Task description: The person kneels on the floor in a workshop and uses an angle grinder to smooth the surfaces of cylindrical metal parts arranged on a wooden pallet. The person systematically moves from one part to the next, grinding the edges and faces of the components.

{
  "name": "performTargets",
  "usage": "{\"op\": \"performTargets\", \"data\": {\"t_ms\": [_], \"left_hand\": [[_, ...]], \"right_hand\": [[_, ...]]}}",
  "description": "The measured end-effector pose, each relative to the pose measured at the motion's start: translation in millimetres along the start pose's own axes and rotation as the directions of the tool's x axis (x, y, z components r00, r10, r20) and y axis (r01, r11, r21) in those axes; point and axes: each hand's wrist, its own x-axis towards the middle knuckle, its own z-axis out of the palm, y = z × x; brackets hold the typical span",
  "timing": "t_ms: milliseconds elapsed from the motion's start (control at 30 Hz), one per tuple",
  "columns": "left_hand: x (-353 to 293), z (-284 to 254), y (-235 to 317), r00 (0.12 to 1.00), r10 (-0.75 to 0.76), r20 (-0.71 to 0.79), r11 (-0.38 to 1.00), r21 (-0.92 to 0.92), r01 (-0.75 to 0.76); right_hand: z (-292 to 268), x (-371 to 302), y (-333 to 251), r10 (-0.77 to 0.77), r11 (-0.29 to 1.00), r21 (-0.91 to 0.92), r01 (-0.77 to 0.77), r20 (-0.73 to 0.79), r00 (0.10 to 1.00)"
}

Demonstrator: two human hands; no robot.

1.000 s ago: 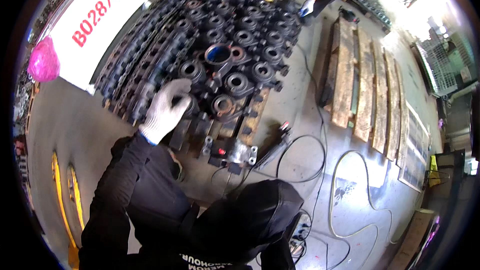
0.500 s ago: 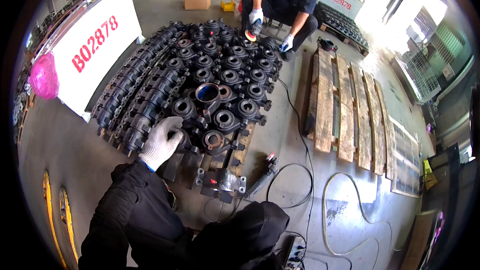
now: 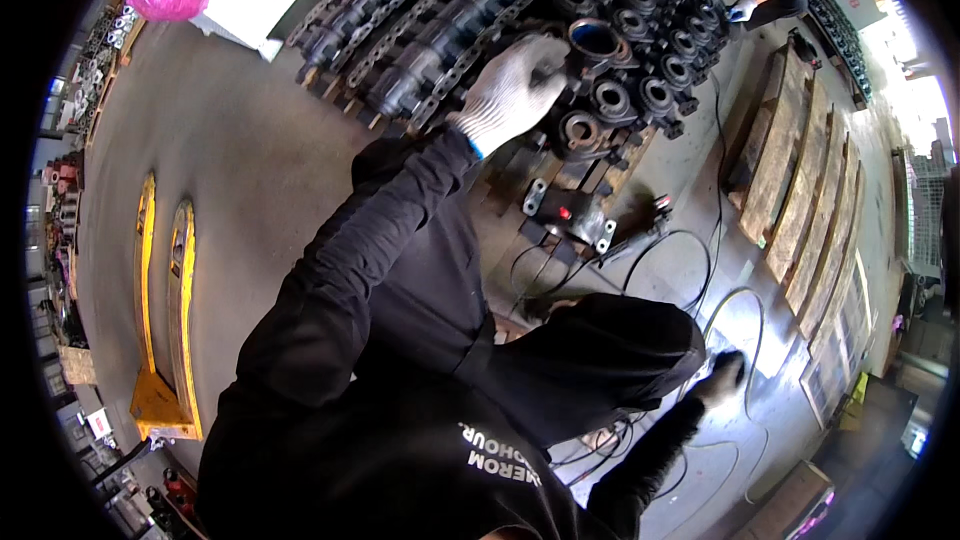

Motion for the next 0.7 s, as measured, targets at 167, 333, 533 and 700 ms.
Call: {"op": "performTargets", "data": {"t_ms": [167, 333, 533, 700], "left_hand": [[9.9, 4.7, 11.8, 0.995, -0.098, 0.017, 0.988, -0.118, 0.099], [10.7, -13.3, 15.0, 0.991, -0.126, -0.037, 0.981, -0.156, 0.118], [-2.4, -51.3, -6.6, 0.989, -0.087, -0.121, 0.974, -0.22, 0.059], [-7.6, -69.9, -6.8, 0.994, -0.056, -0.09, 0.99, -0.133, 0.044]], "right_hand": [[93.7, -107.6, -229.2, -0.491, 0.857, -0.094, 0.507, 0.151, 0.858], [187.5, -162.5, -183.1, -0.265, 0.822, -0.126, 0.555, 0.778, 0.569], [279.4, -239.7, -75.4, 0.139, 0.488, -0.273, 0.829, 0.962, 0.235], [288.3, -283.5, -25.3, 0.278, 0.464, -0.387, 0.797, 0.918, 0.284]]}}
